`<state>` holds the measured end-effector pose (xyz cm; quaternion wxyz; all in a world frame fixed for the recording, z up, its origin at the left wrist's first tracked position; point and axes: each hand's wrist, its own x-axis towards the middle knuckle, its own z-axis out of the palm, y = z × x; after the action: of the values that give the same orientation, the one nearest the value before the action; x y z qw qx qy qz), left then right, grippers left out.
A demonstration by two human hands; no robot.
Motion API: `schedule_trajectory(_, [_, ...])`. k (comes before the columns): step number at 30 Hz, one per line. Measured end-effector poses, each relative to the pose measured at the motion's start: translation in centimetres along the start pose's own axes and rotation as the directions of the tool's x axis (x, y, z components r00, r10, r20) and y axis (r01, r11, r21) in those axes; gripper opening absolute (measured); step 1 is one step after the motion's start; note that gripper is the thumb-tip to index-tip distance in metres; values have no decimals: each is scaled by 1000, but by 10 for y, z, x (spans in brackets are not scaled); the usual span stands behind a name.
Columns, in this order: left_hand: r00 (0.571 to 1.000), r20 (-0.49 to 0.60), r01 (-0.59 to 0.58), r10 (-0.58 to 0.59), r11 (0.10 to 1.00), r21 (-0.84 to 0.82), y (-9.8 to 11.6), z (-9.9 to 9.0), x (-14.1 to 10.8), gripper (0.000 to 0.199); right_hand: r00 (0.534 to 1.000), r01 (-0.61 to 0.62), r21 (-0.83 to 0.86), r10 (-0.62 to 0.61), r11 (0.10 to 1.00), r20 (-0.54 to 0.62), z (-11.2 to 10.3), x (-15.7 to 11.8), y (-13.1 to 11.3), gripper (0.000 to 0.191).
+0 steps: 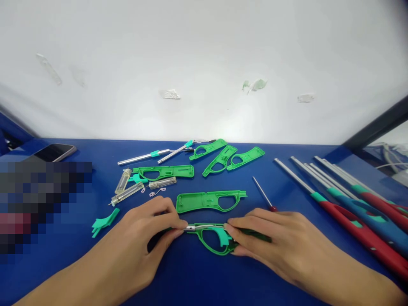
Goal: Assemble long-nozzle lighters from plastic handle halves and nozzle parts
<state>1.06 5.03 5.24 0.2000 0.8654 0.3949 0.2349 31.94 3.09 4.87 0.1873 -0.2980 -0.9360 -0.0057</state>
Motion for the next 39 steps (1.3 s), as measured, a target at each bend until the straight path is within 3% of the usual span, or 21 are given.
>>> schedule_trajectory(8, [999, 6, -31, 31, 1000, -4, 1, 4, -1, 29, 1000, -15, 15, 15, 1000, 4, -1, -1, -3, 24])
schedule_trajectory(13, [999, 37, 12, -12, 1000, 5, 1, 3, -3, 29, 998, -7, -69, 2, 998, -70, -6, 3, -4, 34])
schedule_trajectory(21, [998, 43, 43, -43, 999, -9, -2, 5, -7, 23, 999, -4, -135, -3, 991, -52, -9, 5, -3, 39])
schedule_trajectory(30, [999, 39, -5, 3, 999, 50, 2, 4, -4, 18, 997, -10, -162, -3, 987, -78, -14, 7, -3, 40])
schedule_trajectory(35, [995, -78, -53, 63, 990, 133, 0, -7, -1, 26, 998, -11, -137, 2, 990, -69, -16, 6, 0, 35])
schedule_trajectory(39, [970, -222, -50, 100, 974, 221, -18, -29, 8, 25, 995, -18, -98, 8, 995, -101, -17, 8, 0, 32])
